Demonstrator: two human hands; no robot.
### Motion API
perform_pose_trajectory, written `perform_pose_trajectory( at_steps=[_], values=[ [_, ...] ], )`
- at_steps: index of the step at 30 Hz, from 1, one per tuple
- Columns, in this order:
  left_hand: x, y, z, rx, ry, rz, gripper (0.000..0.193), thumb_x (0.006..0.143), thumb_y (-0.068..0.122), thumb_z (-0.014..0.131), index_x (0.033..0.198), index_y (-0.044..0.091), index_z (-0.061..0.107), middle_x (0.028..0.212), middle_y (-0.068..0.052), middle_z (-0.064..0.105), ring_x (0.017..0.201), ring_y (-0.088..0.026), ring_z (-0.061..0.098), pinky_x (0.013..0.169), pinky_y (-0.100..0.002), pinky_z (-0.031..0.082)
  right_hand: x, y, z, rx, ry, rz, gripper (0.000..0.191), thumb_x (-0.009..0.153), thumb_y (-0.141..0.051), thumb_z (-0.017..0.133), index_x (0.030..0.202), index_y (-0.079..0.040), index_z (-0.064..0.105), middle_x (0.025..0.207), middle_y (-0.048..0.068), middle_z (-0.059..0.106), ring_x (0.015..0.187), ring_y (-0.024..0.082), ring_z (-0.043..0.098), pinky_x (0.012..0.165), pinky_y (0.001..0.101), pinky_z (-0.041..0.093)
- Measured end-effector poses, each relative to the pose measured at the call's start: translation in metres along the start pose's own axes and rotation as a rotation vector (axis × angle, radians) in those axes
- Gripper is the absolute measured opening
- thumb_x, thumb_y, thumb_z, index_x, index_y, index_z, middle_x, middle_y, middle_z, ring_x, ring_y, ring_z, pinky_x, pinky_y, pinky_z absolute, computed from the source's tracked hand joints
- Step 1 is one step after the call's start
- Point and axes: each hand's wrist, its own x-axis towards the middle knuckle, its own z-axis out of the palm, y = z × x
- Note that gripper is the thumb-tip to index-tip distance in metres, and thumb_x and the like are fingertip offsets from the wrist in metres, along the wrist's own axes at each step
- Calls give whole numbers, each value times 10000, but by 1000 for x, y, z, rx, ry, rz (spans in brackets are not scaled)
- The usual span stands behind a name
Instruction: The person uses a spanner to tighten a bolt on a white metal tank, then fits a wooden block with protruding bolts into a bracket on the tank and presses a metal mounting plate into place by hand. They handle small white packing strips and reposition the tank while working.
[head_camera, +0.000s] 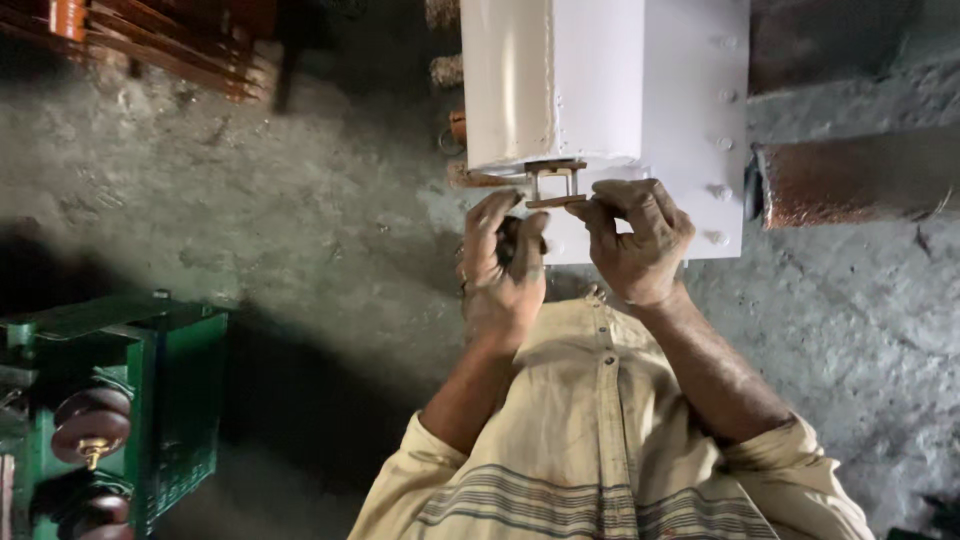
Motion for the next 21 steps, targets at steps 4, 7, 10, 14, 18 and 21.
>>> perform_pose_trajectory(
  at_steps=[4,7,10,14,18,21],
  values=[
    [-11,-6,16,-160,133,-199,199,1006,-117,664,1158,6,624,1067,-116,709,922,-158,724,834,-283,593,4,-4,0,11,-7,-48,203,916,29,865,982,-29,681,862,88,716,731,190,714,619,305,555],
    [-9,-28,28,-440,271,-109,128,1015,-108,656,1113,-28,632,996,-115,728,878,-156,724,830,-296,606,6,1,3,37,1,-106,196,930,36,843,980,-37,668,899,89,725,788,197,738,676,311,587],
    [-7,-46,30,-162,221,188,127,963,-140,708,995,-23,668,995,-104,753,802,-118,736,715,-251,582,8,7,3,31,-31,-152,184,920,52,826,966,-38,672,891,81,739,769,180,743,660,304,595],
    [-14,-52,30,-278,376,-23,153,916,-160,695,988,-47,621,1128,-142,640,1000,-181,672,879,-300,576,16,12,2,41,-124,-140,155,907,77,768,988,-23,682,896,86,753,769,182,752,644,303,597],
    [-16,-45,29,-649,397,-285,156,909,-154,717,960,-25,647,1104,-143,679,933,-162,691,841,-310,607,23,10,2,46,-133,-140,169,908,71,766,1010,-27,675,902,91,738,798,197,749,676,323,609],
    [-12,-39,24,-294,347,-226,122,922,-104,733,993,-19,681,1036,-118,707,870,-136,688,758,-282,590,23,8,3,66,-165,-131,170,910,81,753,1016,-28,678,898,82,739,782,192,743,670,323,601]
  ],
)
